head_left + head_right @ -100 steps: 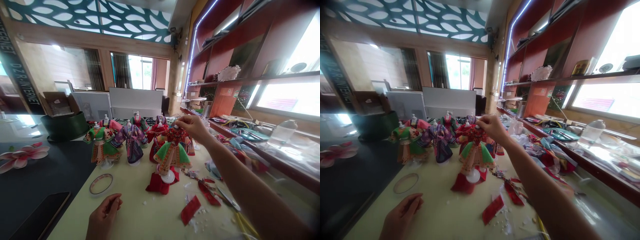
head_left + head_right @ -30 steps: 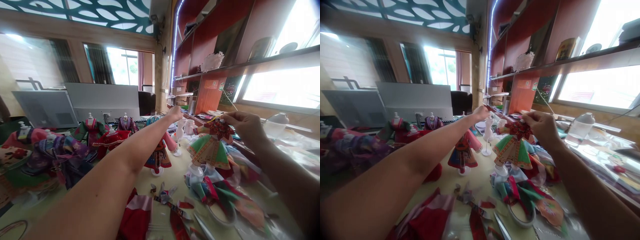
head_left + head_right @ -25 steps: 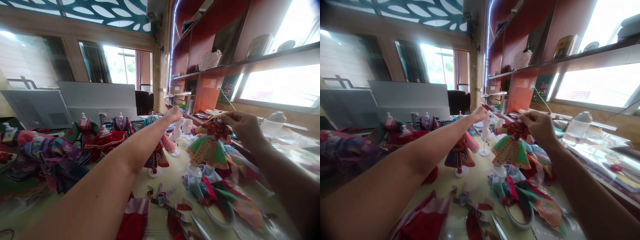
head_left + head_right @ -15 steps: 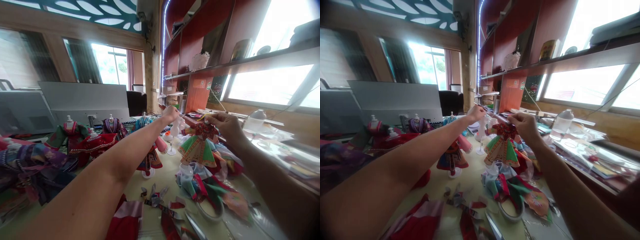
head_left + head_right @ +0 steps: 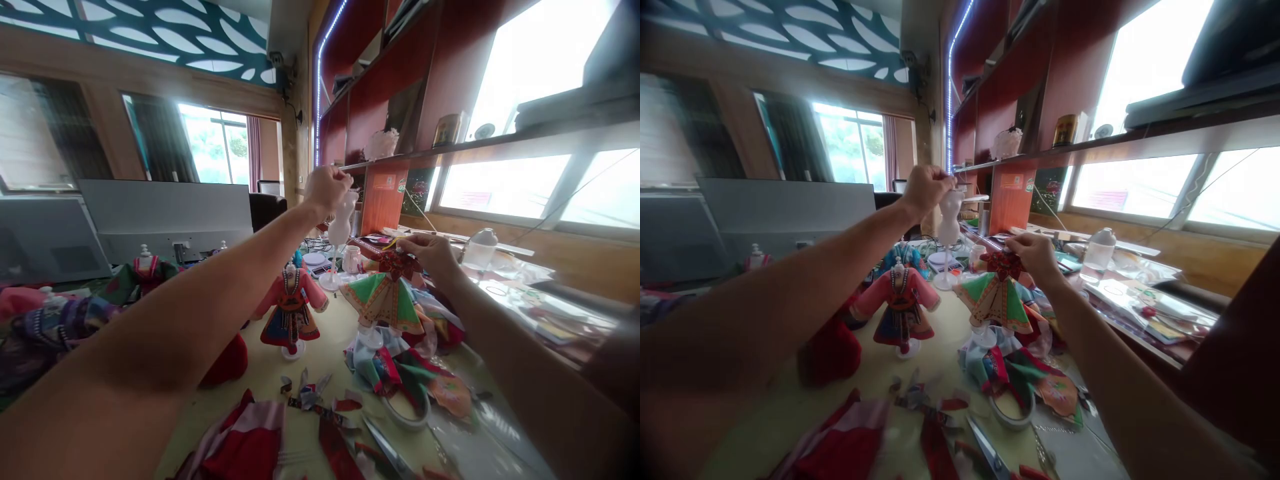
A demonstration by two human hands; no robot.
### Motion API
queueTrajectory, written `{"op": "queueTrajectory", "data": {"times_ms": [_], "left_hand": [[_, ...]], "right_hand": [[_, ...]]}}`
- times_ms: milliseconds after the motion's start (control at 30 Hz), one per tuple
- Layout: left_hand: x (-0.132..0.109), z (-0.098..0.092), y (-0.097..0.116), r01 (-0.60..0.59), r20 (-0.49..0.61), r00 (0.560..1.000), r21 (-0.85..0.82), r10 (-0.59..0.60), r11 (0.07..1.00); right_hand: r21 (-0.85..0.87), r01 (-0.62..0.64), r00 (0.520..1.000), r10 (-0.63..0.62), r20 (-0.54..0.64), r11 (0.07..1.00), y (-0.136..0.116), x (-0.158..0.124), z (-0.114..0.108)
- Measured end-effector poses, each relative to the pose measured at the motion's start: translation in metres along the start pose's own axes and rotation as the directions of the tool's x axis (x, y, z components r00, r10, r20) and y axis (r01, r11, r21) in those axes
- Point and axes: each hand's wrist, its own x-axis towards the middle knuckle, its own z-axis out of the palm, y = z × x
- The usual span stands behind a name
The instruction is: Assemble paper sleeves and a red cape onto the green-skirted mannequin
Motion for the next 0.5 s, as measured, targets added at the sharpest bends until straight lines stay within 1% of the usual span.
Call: {"op": "queueTrajectory", "data": {"times_ms": [167,300,400,500], "left_hand": [[-0.004,-0.049,0.042,-0.110,-0.059,0.993,-0.140,0.102,0.984],[-0.013,-0.084,0.066,-0.143,-0.121,0.986,-0.226,0.118,0.963],[-0.030,-0.102,0.073,-0.149,-0.132,0.984,-0.243,0.120,0.959],[-0.056,-0.115,0.070,-0.123,-0.117,0.989,-0.258,0.095,0.958]], "right_hand": [[-0.025,0.014,0.999,-0.015,-0.036,1.000,-0.003,0.007,0.007],[-0.051,0.031,0.996,-0.034,-0.077,0.998,-0.004,0.012,0.018],[-0.077,0.047,0.993,-0.055,-0.104,0.996,-0.005,0.016,0.026],[-0.097,0.072,0.989,-0.084,-0.125,0.993,-0.012,0.020,0.033]]}}
